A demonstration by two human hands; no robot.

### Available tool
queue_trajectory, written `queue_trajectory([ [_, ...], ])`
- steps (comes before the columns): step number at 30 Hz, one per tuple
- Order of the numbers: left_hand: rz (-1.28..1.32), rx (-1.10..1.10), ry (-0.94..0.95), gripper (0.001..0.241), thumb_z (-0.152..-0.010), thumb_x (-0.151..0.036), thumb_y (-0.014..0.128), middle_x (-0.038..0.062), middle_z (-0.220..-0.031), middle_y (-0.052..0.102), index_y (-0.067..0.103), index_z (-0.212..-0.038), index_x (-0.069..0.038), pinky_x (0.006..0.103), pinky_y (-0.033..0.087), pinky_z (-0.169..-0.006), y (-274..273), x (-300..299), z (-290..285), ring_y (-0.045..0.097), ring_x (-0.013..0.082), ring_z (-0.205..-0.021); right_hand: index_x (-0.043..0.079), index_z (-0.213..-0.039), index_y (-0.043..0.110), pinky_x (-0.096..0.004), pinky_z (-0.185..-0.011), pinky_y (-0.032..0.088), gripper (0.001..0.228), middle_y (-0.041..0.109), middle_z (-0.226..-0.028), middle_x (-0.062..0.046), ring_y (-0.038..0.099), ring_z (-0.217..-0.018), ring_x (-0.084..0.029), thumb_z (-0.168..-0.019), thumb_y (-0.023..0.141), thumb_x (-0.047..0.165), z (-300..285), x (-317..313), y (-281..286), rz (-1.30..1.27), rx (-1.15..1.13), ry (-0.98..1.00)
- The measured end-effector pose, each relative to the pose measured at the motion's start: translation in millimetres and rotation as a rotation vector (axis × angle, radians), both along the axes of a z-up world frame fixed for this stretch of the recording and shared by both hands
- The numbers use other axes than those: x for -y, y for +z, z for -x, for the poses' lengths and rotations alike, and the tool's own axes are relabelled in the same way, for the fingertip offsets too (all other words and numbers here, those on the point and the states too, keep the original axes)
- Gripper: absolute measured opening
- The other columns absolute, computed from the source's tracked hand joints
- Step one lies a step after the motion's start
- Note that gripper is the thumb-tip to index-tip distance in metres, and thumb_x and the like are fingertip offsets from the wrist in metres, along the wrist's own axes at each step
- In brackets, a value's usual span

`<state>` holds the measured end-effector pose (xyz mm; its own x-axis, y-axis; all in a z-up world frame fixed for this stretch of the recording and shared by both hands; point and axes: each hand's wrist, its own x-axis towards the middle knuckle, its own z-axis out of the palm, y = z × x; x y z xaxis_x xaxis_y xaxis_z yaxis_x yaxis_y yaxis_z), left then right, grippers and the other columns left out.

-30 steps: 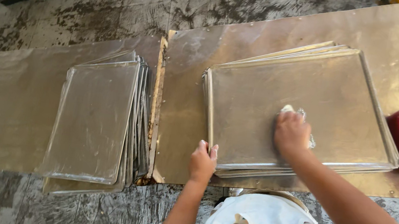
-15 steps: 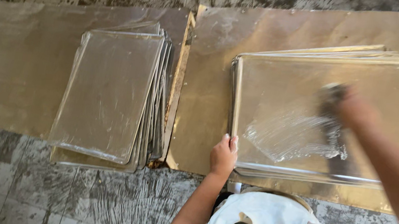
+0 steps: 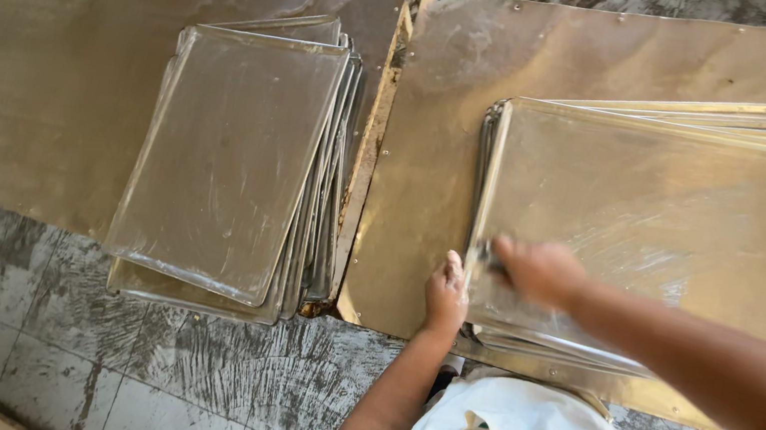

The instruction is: The person repeatedly greases metal baking trays with a white substance using a cloth. They take trays from a stack, apply the substance, and place them on a separate stack.

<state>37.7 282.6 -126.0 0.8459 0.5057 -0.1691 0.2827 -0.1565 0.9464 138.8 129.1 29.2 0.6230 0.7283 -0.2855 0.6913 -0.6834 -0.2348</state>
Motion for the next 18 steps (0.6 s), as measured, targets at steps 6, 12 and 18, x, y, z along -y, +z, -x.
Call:
queue_trajectory([
  [6, -0.010, -0.093, -0.093, 0.037, -0.100, -0.034, 0.065, 0.014, -0.061, 0.061, 0.063, -0.080, -0.003, 0.0390, 0.046, -0.056, 53.3, 0.8, -2.9, 0.056, 0.0223, -0.053, 0.009, -0.120, 0.049, -0.052, -0.066, 0.057, 0.048, 0.075, -0.089, -0.016, 0.073, -0.081, -0.038, -0.100, 0.057, 0.052, -147.5, -23.8, -6.5, -0.049, 0.153, -0.352],
  [12, 0.003, -0.032, -0.019, 0.039, -0.097, -0.031, 0.071, 0.007, -0.056, 0.053, 0.059, -0.073, -0.002, 0.0345, 0.043, -0.052, 48.3, 4.8, -3.3, 0.046, 0.0144, -0.052, 0.009, -0.129, 0.049, -0.054, -0.080, 0.054, 0.056, 0.073, -0.110, -0.021, 0.070, -0.101, -0.042, -0.099, 0.060, 0.055, -201.3, 37.2, -5.2, -0.003, 0.151, -0.619],
  [18, -0.027, -0.046, 0.020, 0.041, -0.097, -0.031, 0.072, 0.009, -0.056, 0.051, 0.059, -0.072, -0.001, 0.0352, 0.042, -0.053, 36.4, 5.0, -0.3, 0.043, 0.0144, -0.054, 0.003, -0.140, 0.052, -0.051, -0.083, 0.055, 0.069, 0.073, -0.112, -0.026, 0.071, -0.102, -0.041, -0.107, 0.053, 0.063, -180.5, 221.3, -32.0, 0.125, 0.315, -0.857],
])
